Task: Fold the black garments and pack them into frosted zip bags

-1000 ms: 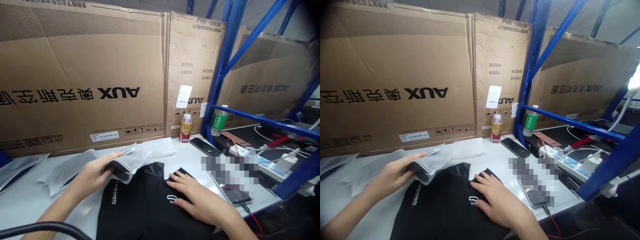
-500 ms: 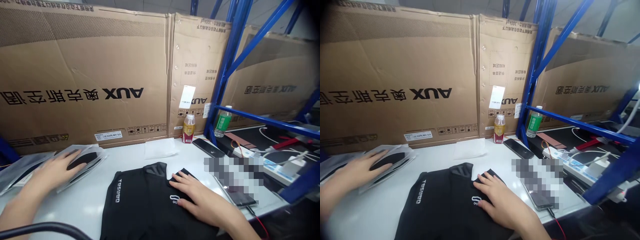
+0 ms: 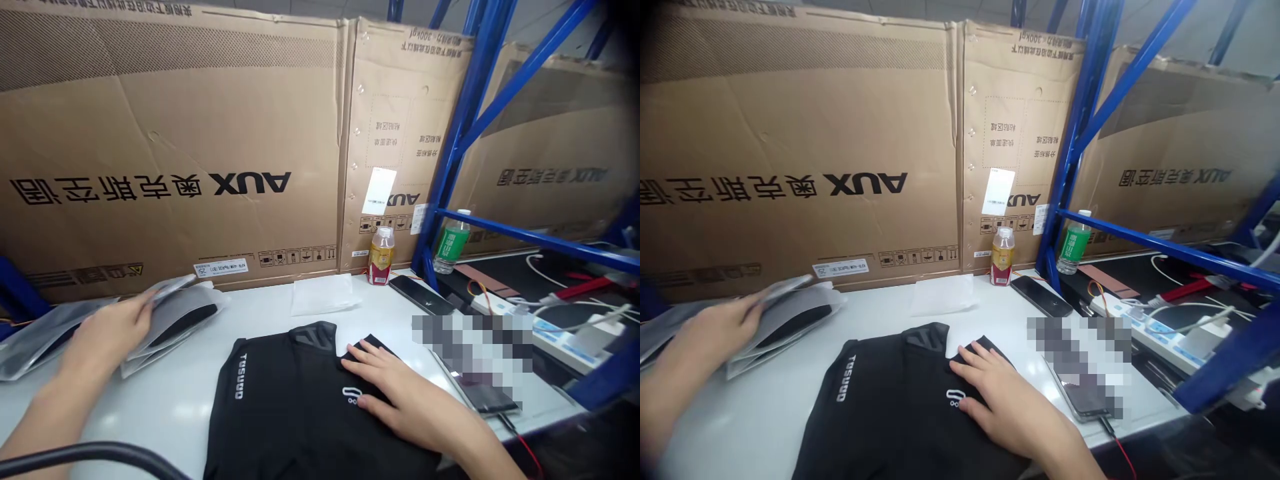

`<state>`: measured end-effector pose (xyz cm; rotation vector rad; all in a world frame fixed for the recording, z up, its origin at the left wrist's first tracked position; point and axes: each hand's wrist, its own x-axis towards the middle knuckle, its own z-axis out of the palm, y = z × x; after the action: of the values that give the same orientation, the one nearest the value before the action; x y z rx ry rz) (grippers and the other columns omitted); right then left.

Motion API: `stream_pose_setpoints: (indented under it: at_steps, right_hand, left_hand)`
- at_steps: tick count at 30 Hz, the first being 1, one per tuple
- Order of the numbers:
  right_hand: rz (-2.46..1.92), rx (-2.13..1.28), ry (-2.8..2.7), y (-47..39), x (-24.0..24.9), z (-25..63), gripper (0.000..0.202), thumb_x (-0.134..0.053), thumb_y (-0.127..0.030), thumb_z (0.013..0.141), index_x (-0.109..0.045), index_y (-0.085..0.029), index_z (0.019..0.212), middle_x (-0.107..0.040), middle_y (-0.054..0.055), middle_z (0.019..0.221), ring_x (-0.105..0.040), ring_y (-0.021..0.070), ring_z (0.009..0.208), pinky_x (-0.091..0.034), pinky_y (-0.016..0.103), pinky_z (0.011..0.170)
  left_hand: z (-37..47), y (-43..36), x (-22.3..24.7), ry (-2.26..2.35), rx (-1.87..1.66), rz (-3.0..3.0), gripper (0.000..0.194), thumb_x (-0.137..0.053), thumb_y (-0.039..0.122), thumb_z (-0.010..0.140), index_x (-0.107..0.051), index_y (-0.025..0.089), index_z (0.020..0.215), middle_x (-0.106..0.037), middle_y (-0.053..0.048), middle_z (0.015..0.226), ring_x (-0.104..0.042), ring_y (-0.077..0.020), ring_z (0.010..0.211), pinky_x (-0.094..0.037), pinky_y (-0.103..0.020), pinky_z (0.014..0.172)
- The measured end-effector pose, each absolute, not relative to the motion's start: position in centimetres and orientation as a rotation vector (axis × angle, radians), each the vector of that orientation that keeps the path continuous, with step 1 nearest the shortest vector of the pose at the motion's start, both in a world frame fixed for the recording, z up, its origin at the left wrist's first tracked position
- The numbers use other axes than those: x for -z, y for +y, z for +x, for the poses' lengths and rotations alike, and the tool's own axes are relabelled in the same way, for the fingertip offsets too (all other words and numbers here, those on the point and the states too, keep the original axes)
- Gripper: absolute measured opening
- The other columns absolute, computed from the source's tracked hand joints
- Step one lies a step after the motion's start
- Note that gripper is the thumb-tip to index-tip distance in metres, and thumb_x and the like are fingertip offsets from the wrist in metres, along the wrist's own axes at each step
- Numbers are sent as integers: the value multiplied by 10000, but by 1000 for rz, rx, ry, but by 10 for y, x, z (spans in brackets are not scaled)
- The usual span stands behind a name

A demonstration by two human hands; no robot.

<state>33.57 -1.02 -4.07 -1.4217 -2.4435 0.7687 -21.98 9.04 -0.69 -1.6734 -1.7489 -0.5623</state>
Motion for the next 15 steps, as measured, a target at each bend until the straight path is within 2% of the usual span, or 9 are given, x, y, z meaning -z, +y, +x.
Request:
stream_pose_setpoints:
  at_steps: [2,4,6,7,9,11,13,15]
  right_hand:
    - [-1410,-743,-2446,-10,42,337,551,-616,-401,1026,-539,-350,1570,-407,1,1699,-292,342,1608,-295,601,1301]
    - [-1376,-664,-2413,-11,42,336,520,-628,-371,1019,-585,-336,1535,-488,22,1655,-395,341,1565,-361,586,1276]
    - [-1300,-530,-2326,-12,40,333,541,-625,-318,1020,-552,-317,1556,-545,48,1617,-492,315,1506,-419,543,1248]
    - [-1253,-456,-2266,-13,38,331,572,-621,-291,1022,-507,-307,1582,-558,60,1606,-520,297,1483,-441,514,1232]
    - [-1157,-332,-2172,-14,34,326,555,-606,-218,1018,-499,-285,1558,-625,78,1530,-591,266,1399,-501,450,1160]
    - [-1093,-243,-2164,-14,31,322,403,-565,-112,996,-636,-278,1357,-745,59,1300,-701,241,1174,-564,389,989]
    - [-1062,-182,-2199,-13,30,321,346,-539,-20,944,-701,-267,1124,-785,21,1070,-727,214,941,-551,351,834]
    - [-1051,-148,-2205,-13,30,319,327,-567,-5,912,-704,-257,1069,-791,9,1012,-723,209,882,-526,345,801]
  left_hand:
    - [-198,79,-6,-1675,645,-1503,347,-539,394,1062,-759,280,1304,-794,8,829,-702,-200,663,-549,-268,625]
    - [-156,65,-18,-1416,775,-1460,384,-599,298,1040,-676,258,1414,-808,-26,1116,-755,-252,956,-616,-355,818]
    - [-99,50,-24,-1096,739,-1844,498,-591,158,1034,-557,253,1522,-758,-42,1317,-726,-261,1136,-581,-421,1019]
    - [-70,42,-23,-929,706,-2048,523,-571,118,1032,-528,242,1539,-736,-61,1361,-718,-264,1160,-562,-435,1052]
    - [-17,29,-17,-733,640,-2361,481,-502,65,1041,-543,203,1500,-755,-72,1316,-726,-249,1116,-579,-385,963]
    - [21,20,-9,-636,601,-2586,426,-431,42,1041,-594,166,1415,-787,-70,1196,-742,-217,987,-583,-348,836]
    - [43,12,-6,-642,607,-2674,413,-427,68,1033,-612,158,1391,-782,-79,1204,-735,-237,1016,-575,-374,839]
    - [55,6,-7,-645,656,-2682,378,-493,175,1049,-617,173,1406,-757,-90,1281,-710,-282,1117,-560,-427,902]
